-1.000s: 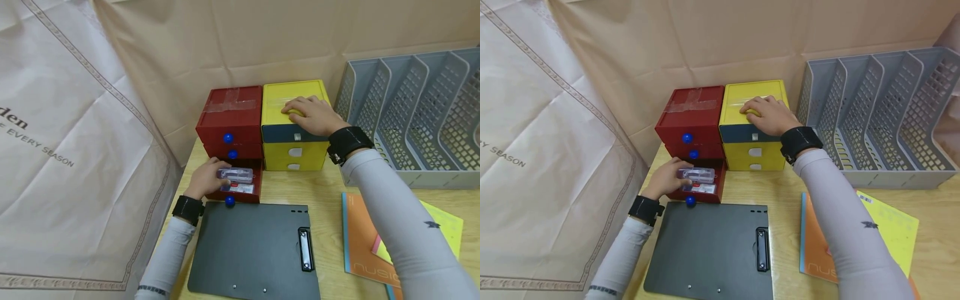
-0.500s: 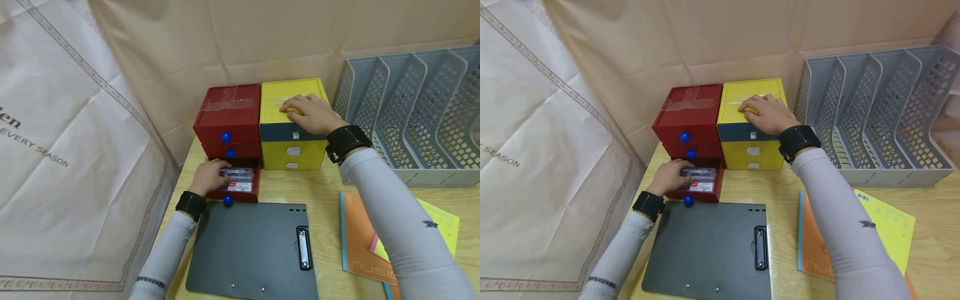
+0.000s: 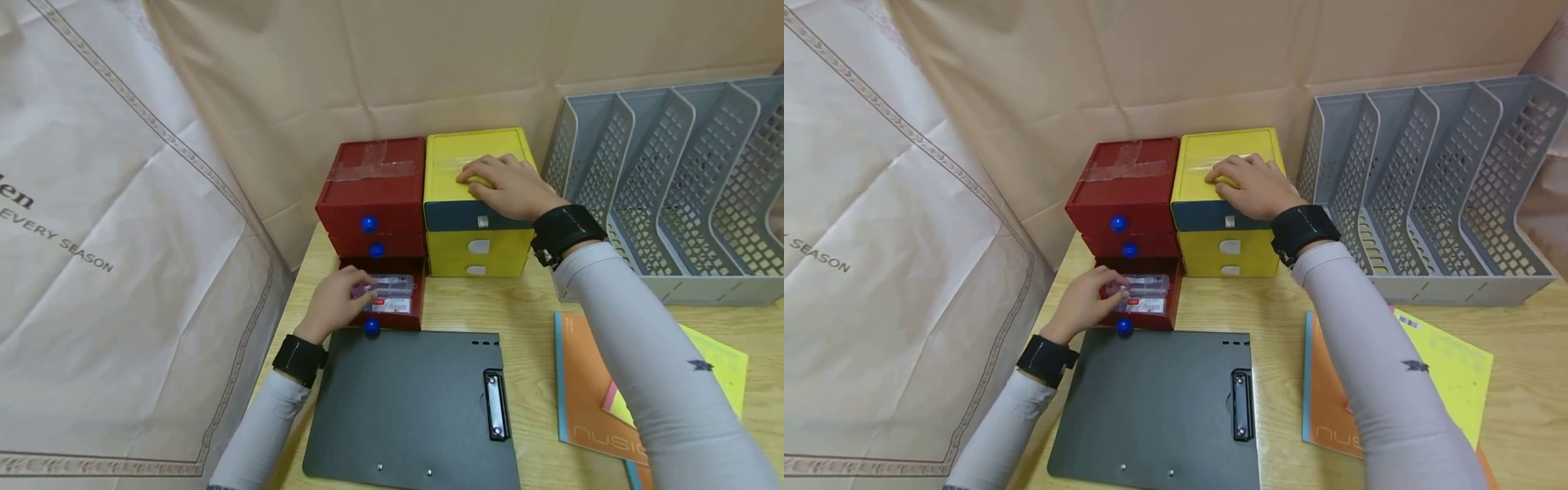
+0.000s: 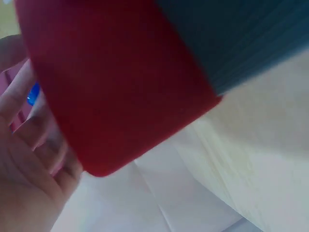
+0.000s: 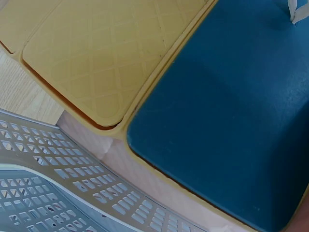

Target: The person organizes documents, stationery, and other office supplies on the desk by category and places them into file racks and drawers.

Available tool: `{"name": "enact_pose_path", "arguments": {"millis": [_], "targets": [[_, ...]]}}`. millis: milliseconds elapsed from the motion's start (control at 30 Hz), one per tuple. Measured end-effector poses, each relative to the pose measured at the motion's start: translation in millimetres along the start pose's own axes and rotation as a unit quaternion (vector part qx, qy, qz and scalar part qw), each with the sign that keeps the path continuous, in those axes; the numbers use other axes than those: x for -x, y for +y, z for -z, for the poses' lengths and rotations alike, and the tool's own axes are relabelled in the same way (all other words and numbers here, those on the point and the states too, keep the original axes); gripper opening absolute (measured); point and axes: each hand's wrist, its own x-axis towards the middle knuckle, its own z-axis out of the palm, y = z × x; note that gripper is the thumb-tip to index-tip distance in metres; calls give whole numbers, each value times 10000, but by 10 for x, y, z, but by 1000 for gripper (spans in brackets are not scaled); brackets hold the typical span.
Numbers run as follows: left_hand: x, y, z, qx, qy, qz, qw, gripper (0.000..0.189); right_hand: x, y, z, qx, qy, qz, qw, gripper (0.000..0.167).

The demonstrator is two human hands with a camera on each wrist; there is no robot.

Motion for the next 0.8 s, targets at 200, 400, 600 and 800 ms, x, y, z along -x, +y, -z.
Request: {"name": "enact_pose_path", "arguments": {"millis": [200,400,600,800], "targets": [[421,106,20,-240,398,-562,9973,21,-11,-14,39,52,27,15,10000,40],[723,108,-58,-681,196,-212,9973,27,-1,-21,-31,-55,26,-7,10000,39],[701,115,-129,-425,141,188,9988,28,6,-2,-68,-36,84,63,9999,38],[566,138,-160,-327,135,284,9990,26,9,14,-51,-17,168,66,9998,37]]}}
